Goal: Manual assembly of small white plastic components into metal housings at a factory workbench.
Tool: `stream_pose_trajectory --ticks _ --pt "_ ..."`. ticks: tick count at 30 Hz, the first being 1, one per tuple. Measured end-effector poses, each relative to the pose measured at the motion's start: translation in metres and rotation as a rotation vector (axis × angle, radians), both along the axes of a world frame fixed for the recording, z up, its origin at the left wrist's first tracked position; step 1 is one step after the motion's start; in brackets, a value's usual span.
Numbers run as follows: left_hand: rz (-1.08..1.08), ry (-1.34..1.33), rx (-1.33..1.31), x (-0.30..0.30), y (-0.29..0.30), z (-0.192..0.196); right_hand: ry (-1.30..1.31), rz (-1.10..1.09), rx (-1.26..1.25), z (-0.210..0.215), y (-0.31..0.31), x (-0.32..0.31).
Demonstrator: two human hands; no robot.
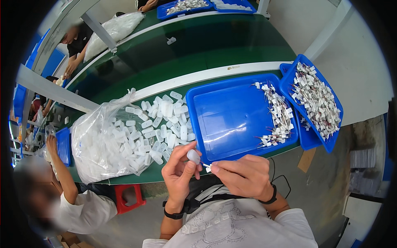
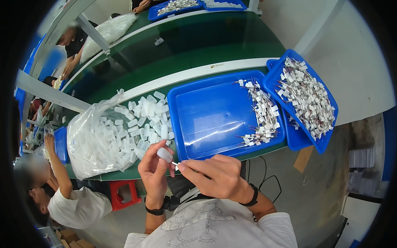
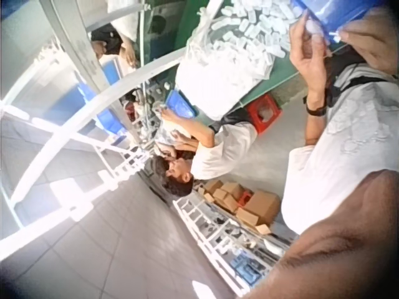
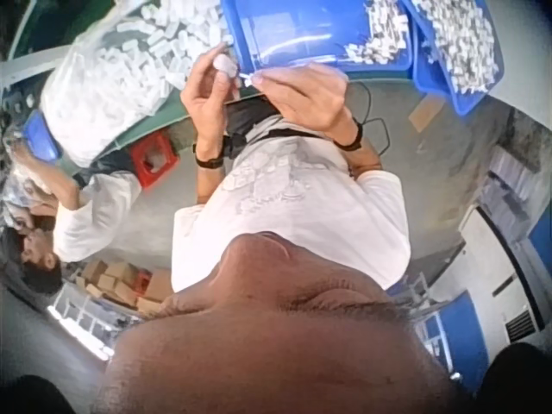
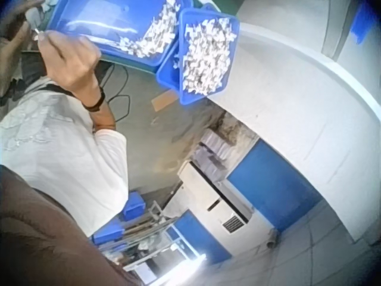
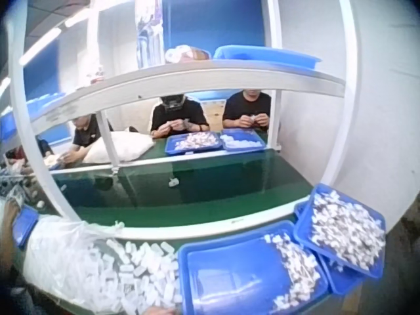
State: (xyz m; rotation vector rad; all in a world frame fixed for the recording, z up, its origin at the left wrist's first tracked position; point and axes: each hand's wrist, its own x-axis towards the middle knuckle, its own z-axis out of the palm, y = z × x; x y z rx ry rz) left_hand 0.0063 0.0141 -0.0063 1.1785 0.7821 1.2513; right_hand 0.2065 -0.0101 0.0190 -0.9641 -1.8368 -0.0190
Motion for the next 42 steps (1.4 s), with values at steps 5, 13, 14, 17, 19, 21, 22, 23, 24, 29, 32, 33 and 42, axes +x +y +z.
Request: stream_pose_trajectory --ticks 5,13,14,17,19,21,22,23,24,29,32,33,42 --pt "-0.027 -0.067 -0.008 0.000 0.000 -0.002 -0.014 0.000 -0.032 0.004 -0.004 0.000" --pt "-0.014 -0.131 -0.084 -0.001 -0.001 -0.005 -0.008 -0.002 -0.012 0.003 -0.006 0.004" --pt "-0.005 -0.137 -0.093 -0.001 -0.001 -0.005 -0.041 0.016 -0.020 0.004 -0.007 0.006" --pt "-0.019 -0.156 -0.109 0.000 -0.001 -0.005 -0.060 0.002 0.004 0.005 -0.007 0.007" --pt "-0.031 -0.168 -0.112 0.001 0.000 -0.004 -0.057 0.001 -0.003 0.005 -0.008 0.008" --pt "-0.040 -0.180 -0.116 0.002 0.000 -0.005 -0.054 0.003 -0.011 0.003 -0.007 0.008" --pt "-0.042 -0.182 -0.118 0.002 0.000 -0.004 -0.033 -0.017 -0.022 0.001 -0.007 0.007" --pt "-0.044 -0.184 -0.121 0.002 0.000 -0.004 -0.013 -0.036 -0.034 -0.001 -0.006 0.007" --pt "-0.043 -0.183 -0.121 0.002 0.000 -0.004 -0.012 -0.036 -0.034 -0.001 -0.005 0.007" --pt "-0.072 -0.206 -0.120 0.001 0.000 -0.004 0.051 -0.068 0.028 -0.004 0.003 0.005" --pt "-0.070 -0.206 -0.125 0.001 0.001 -0.005 0.044 -0.075 0.029 -0.004 0.003 0.006" --pt "-0.068 -0.206 -0.126 0.001 0.001 -0.006 0.044 -0.073 0.027 -0.003 0.003 0.005" --pt "-0.068 -0.121 -0.037 0.002 -0.001 -0.005 0.023 -0.046 -0.001 -0.001 0.003 0.001"
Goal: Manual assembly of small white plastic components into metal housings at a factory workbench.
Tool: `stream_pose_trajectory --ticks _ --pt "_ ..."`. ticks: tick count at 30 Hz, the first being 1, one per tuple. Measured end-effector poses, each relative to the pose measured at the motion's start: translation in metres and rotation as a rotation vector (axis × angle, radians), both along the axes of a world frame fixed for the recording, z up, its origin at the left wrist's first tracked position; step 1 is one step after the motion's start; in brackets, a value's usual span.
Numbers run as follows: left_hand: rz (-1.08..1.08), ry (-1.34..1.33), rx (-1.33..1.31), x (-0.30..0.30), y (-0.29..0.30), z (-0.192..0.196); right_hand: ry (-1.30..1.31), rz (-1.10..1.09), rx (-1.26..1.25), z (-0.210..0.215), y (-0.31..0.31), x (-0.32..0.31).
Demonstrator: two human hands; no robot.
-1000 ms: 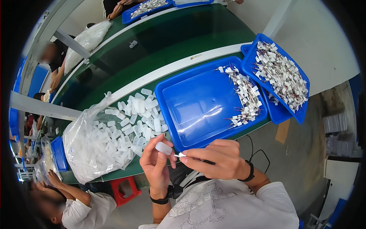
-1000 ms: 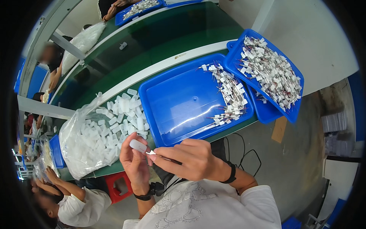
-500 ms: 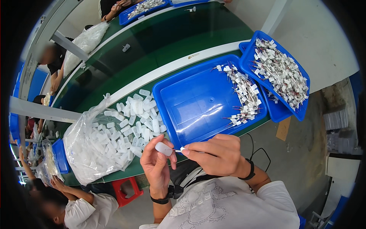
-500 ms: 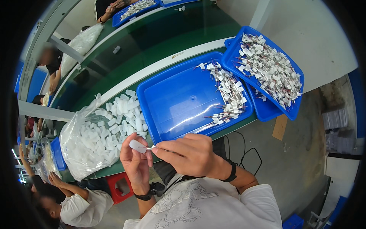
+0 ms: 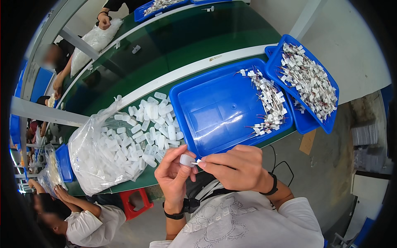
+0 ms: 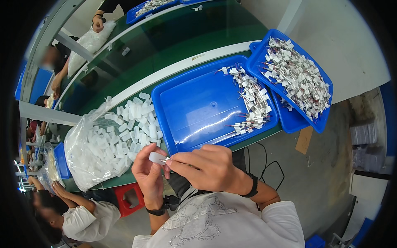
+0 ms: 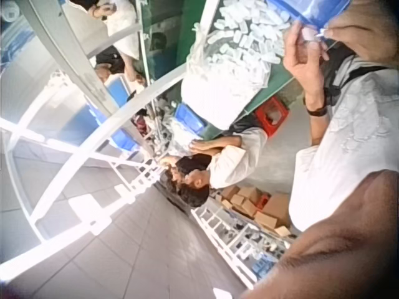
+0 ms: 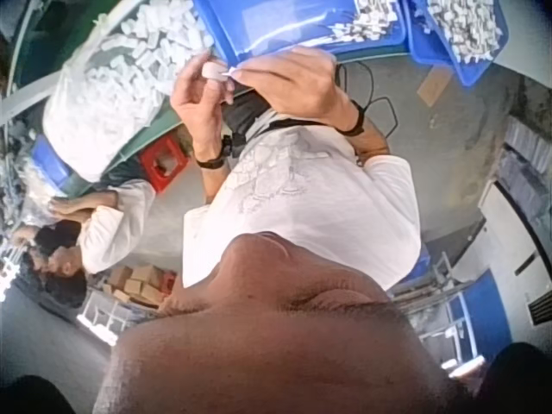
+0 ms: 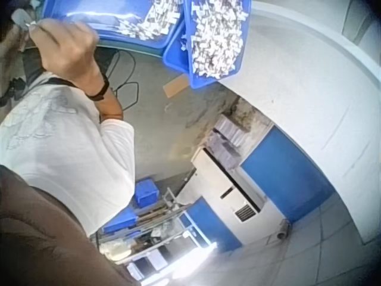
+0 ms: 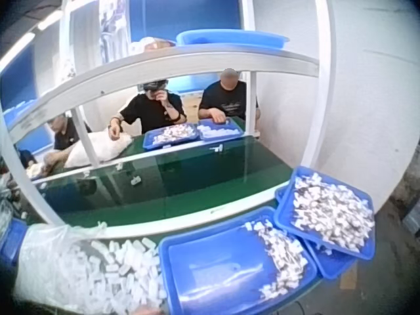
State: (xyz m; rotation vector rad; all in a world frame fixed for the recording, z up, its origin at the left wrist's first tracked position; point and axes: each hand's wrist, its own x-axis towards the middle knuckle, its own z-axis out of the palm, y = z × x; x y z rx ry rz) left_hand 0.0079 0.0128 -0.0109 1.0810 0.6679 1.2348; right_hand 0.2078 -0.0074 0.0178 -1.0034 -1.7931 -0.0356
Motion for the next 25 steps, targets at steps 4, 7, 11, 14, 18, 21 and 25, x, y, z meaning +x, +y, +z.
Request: stream_pose_trajectory --ticks 4,7,11,14,18,21,25 --pt "0.002 0.013 -0.012 -0.002 -0.002 0.002 0.144 0.068 -0.140 0.001 0.002 0.000" --pt "0.037 0.061 0.028 -0.001 -0.003 0.006 0.288 0.155 -0.279 -0.005 0.002 -0.001" --pt "0.081 0.197 0.119 0.001 -0.004 0.013 0.342 0.212 -0.467 0.001 0.002 0.000" --pt "0.070 0.332 0.232 -0.003 -0.002 0.020 0.344 0.257 -0.420 -0.004 0.003 0.001" --pt "0.077 0.399 0.338 -0.007 -0.001 0.023 0.346 0.279 -0.424 -0.005 0.002 0.002" --pt "0.091 0.438 0.440 -0.004 -0.001 0.028 0.378 0.314 -0.476 -0.006 0.003 0.004" --pt "0.122 0.501 0.515 -0.006 -0.003 0.030 0.473 0.333 -0.577 -0.009 0.000 0.004"
